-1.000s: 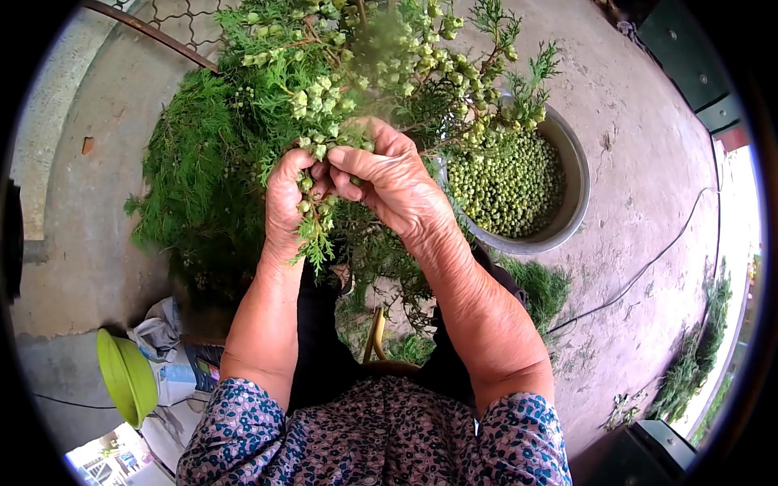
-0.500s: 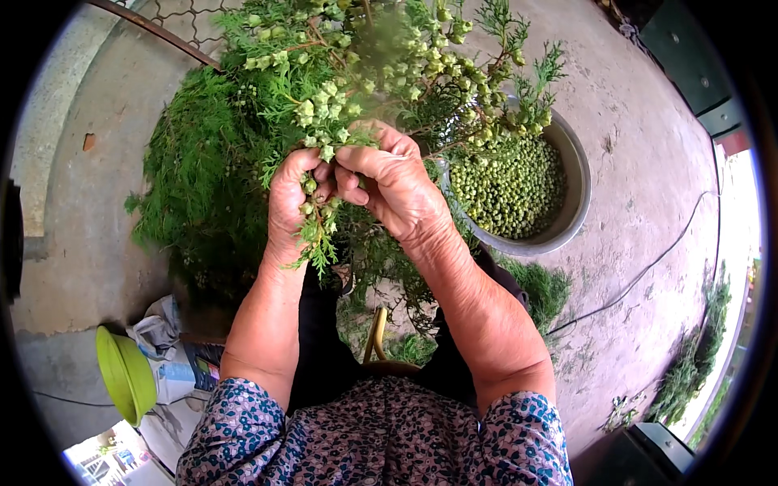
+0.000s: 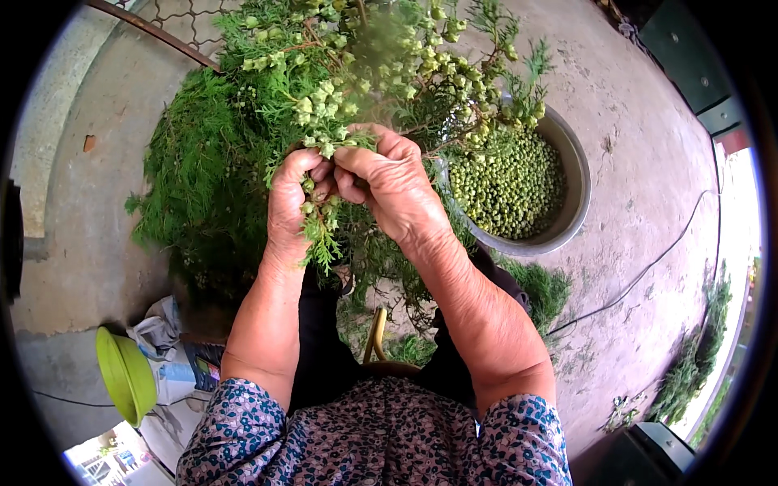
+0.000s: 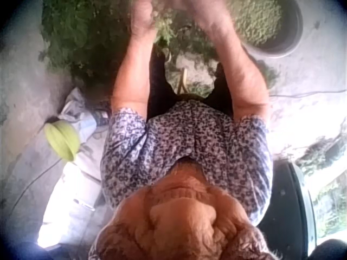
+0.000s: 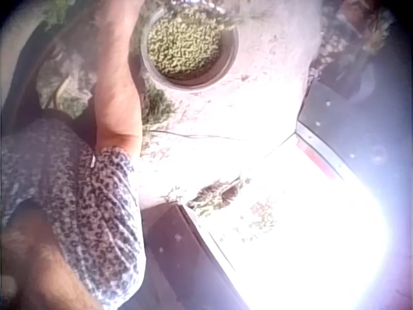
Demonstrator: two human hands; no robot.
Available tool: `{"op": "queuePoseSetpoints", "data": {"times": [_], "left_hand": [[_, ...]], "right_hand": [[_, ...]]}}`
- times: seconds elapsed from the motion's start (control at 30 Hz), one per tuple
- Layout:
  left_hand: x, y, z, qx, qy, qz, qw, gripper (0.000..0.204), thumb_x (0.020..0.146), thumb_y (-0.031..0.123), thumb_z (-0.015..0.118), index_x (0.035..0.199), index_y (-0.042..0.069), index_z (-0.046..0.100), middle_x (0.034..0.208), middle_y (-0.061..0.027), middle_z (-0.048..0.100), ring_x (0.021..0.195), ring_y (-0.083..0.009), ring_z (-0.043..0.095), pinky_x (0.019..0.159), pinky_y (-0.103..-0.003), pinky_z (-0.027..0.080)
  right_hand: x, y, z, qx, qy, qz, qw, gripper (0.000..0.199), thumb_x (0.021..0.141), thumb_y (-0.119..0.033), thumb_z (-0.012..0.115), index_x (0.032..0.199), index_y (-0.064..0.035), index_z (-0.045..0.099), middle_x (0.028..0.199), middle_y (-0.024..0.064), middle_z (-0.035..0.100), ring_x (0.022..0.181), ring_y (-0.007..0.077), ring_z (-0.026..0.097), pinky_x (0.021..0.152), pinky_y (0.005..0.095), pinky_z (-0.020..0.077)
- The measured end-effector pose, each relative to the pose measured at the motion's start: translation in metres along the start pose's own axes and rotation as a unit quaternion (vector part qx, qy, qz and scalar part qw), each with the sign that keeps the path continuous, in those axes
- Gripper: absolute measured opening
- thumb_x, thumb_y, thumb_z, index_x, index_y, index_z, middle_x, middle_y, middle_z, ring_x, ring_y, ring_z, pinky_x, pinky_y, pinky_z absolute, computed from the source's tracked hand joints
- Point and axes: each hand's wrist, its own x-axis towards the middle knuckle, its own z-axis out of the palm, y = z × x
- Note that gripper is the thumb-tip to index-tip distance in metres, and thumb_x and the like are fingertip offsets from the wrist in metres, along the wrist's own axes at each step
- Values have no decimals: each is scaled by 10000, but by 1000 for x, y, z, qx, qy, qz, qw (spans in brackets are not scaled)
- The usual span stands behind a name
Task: The person picks green berries from coniferous branches by hand and places them into a large metal bowl.
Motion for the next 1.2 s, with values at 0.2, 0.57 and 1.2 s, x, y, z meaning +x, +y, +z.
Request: {"op": "queuePoseSetpoints", "data": {"times": [0.2, 0.57, 1.2], "left_hand": [[-3, 2, 4, -5, 1, -20, 1000, 164, 768, 234, 535, 693, 109, 460, 623, 45, 409, 523, -67, 379, 496, -211, 316], [-1, 0, 4, 44, 3, 47, 998, 88, 760, 156, 596, 759, 69, 601, 597, 64, 487, 477, -23, 389, 436, -181, 300], [0, -4, 5, 90, 13, 68, 994, 108, 735, 110, 626, 818, 43, 637, 653, -6, 596, 450, -21, 413, 403, -178, 296]], "right_hand": [[0, 1, -5, 76, -40, 16, 996, 53, 797, 17, 516, 843, 12, 542, 705, 131, 610, 486, 131, 509, 430, 218, 371], [-6, -3, -2, 40, -14, -2, 999, 110, 799, 3, 537, 906, -18, 526, 714, 62, 589, 583, 120, 533, 460, 225, 377], [-6, -6, -13, 47, -7, 34, 998, 147, 866, -156, 540, 872, -11, 515, 737, 60, 541, 580, 113, 502, 488, 203, 392]]}}
